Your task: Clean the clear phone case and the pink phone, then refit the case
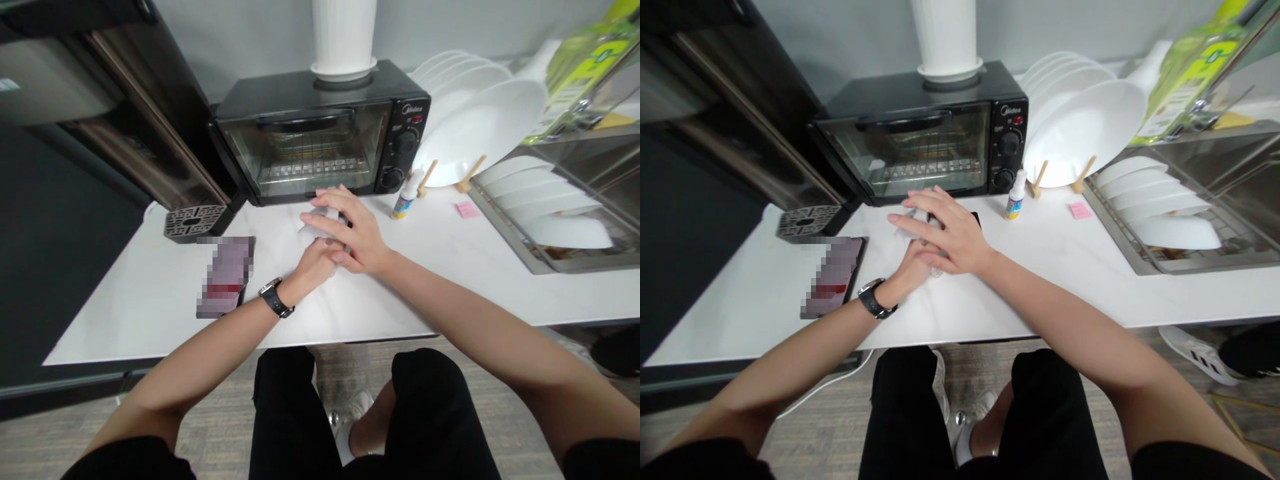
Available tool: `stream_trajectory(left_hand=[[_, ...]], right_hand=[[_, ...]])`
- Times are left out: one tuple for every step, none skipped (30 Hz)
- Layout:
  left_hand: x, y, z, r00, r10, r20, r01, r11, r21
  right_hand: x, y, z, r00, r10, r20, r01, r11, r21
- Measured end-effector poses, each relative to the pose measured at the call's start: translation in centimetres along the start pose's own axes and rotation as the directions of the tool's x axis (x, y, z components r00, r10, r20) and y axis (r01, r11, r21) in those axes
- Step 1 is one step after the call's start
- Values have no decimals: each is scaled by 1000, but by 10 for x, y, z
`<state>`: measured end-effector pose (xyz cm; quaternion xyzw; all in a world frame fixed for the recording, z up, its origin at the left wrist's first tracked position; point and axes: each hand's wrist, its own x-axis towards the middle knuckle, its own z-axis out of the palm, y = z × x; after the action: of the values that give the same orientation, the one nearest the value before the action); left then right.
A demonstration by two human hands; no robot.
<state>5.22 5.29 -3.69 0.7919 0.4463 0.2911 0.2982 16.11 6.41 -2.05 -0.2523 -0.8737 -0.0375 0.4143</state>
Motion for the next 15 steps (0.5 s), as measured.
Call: stream_trajectory(left_hand=[[1,0,-1,999,30,-33,-30,1000,-8],[2,0,-2,997,56,-56,-56,998,-9],[2,-1,-3,995,74,-63,-74,997,-1],[1,-1,-3,995,84,-54,-83,996,15],[1,-2,-4,995,88,-40,-87,996,32],[0,-4,-4,996,84,-33,-83,996,42],[-1,-5,-4,997,74,-30,-73,996,45],[-2,-6,-3,998,60,-26,-58,997,45],[-3,-7,-3,999,41,-23,-40,998,39],[-3,-8,-3,1000,23,-21,-23,999,28],[-3,-8,-2,1000,9,-19,-9,1000,13],[-3,-8,-2,1000,-2,-17,2,1000,-4],[-3,-8,-1,1000,-10,-14,10,1000,-22],[-2,-8,-1,999,-24,-22,23,999,-44],[-1,-9,0,999,-39,-32,37,997,-67]], right_hand=[[1,2,-2,1000,14,-5,-14,1000,-1],[3,3,-3,1000,18,-12,-18,1000,1],[4,3,-4,1000,14,-19,-14,1000,4],[5,3,-4,1000,9,-25,-9,1000,10],[5,3,-4,999,7,-33,-6,1000,19],[5,3,-3,999,10,-45,-8,1000,30],[5,3,-2,998,16,-58,-13,999,42],[5,3,-1,997,21,-72,-18,998,54],[5,3,-1,996,32,-80,-26,998,64],[4,4,0,995,46,-85,-40,996,74],[4,4,-1,994,64,-88,-57,995,83],[4,3,-1,992,88,-88,-80,993,90],[4,3,-1,989,114,-89,-106,990,93],[4,1,-2,986,139,-91,-131,987,91],[4,0,-2,984,152,-92,-144,986,85]])
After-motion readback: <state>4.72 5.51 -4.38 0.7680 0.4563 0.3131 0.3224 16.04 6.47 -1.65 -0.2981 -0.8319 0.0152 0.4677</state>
